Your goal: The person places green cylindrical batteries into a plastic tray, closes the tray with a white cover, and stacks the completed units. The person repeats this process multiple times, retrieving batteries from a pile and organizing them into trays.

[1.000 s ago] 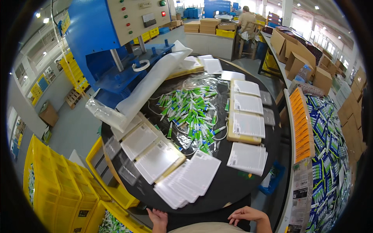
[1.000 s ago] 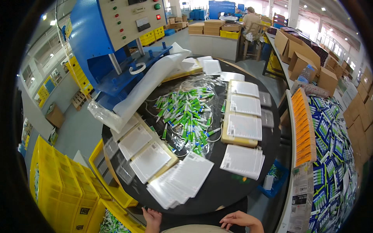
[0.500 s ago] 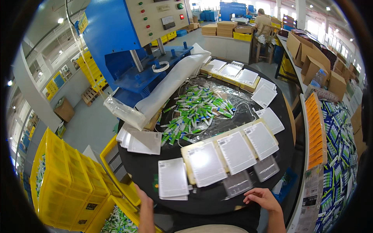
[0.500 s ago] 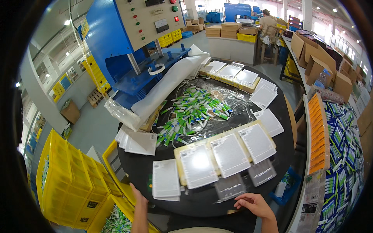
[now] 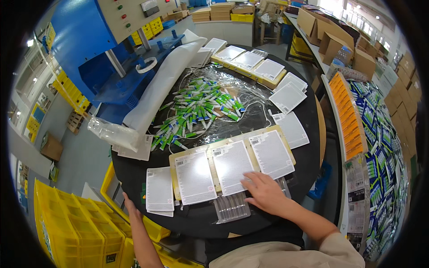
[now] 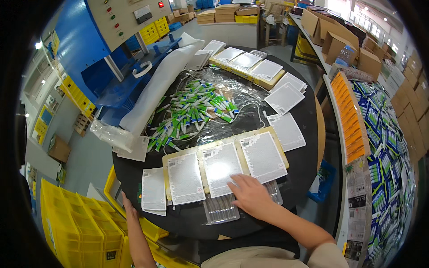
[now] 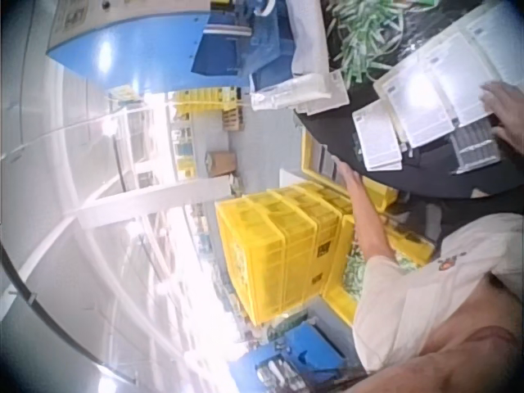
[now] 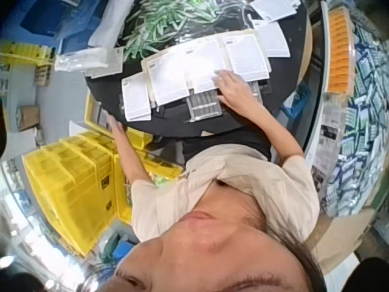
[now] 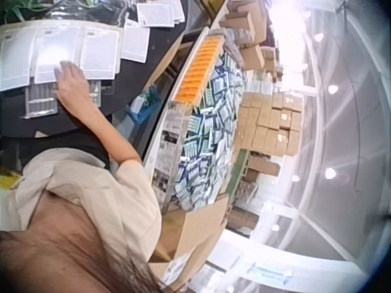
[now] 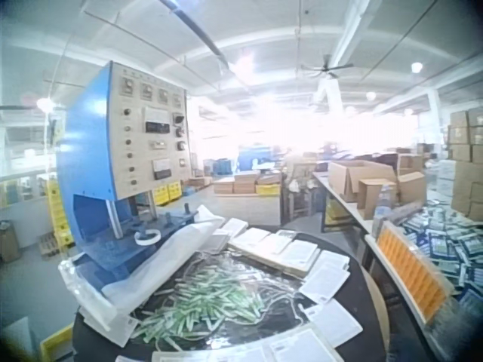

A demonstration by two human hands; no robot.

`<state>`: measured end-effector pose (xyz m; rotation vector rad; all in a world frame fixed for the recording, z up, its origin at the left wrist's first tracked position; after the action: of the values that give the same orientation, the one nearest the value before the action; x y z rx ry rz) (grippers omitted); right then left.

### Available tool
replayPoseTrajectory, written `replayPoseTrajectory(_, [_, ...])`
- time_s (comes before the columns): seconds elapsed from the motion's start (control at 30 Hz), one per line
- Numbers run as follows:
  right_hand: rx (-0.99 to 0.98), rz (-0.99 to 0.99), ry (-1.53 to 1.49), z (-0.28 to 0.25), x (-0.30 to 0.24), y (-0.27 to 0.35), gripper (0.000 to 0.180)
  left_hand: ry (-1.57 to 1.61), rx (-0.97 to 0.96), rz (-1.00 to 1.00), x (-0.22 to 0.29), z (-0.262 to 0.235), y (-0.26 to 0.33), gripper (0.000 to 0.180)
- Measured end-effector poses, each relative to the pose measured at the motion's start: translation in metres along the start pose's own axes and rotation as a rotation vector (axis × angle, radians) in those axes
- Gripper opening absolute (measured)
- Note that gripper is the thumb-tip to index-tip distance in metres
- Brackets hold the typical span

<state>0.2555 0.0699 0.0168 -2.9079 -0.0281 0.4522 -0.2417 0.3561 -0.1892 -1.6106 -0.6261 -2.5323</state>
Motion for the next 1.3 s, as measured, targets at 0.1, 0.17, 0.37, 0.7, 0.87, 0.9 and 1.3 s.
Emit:
replayPoseTrajectory(0.1, [-0.032,-0.087,0.282,0.026,-0.006,-0.019,0.064,-0.062,0.05,-0.022,0.005,-0.004,-0.009,0.064])
replayPoseTrajectory(0.17, [-0.117,-0.135,0.492,0.044,-0.008,-0.024,0.07,-0.075,0.025,0.001,0.012,0.003,-0.007,0.064])
replayPoseTrajectory(0.37, [0.009,-0.08,0.362,0.064,-0.033,-0.025,0.058,-0.824,0.032,1.122,0.052,0.1,0.151,0.047])
replayPoseTrajectory(0.7, [0.429,0.137,-0.051,-0.054,0.034,-0.021,0.036,-1.616,-1.071,1.235,-0.003,0.25,0.281,0.078])
replayPoseTrajectory(0.87, [0.316,0.015,0.398,-0.022,0.036,0.004,0.039,-1.539,-0.957,1.278,0.01,0.248,0.28,0.066])
replayPoseTrajectory(0.9, [0.143,0.064,0.401,-0.001,0.037,0.006,0.043,-1.439,-0.895,1.267,0.023,0.249,0.278,0.064])
replayPoseTrajectory(1.3, [0.229,-0.001,0.538,-0.024,0.043,-0.005,0.041,0.105,-0.539,-0.025,0.04,0.249,0.276,0.036])
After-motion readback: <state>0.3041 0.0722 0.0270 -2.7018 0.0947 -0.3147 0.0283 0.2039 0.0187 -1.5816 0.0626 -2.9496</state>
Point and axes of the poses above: each hand's wrist, its own y-axis away from the middle knuckle, its own z-axis out of the palm, x = y × z, the point moved 5 cm from there along -y, towards the middle knuckle, and after that the axes turned 8 degrees about z, right-handed, at the moved point
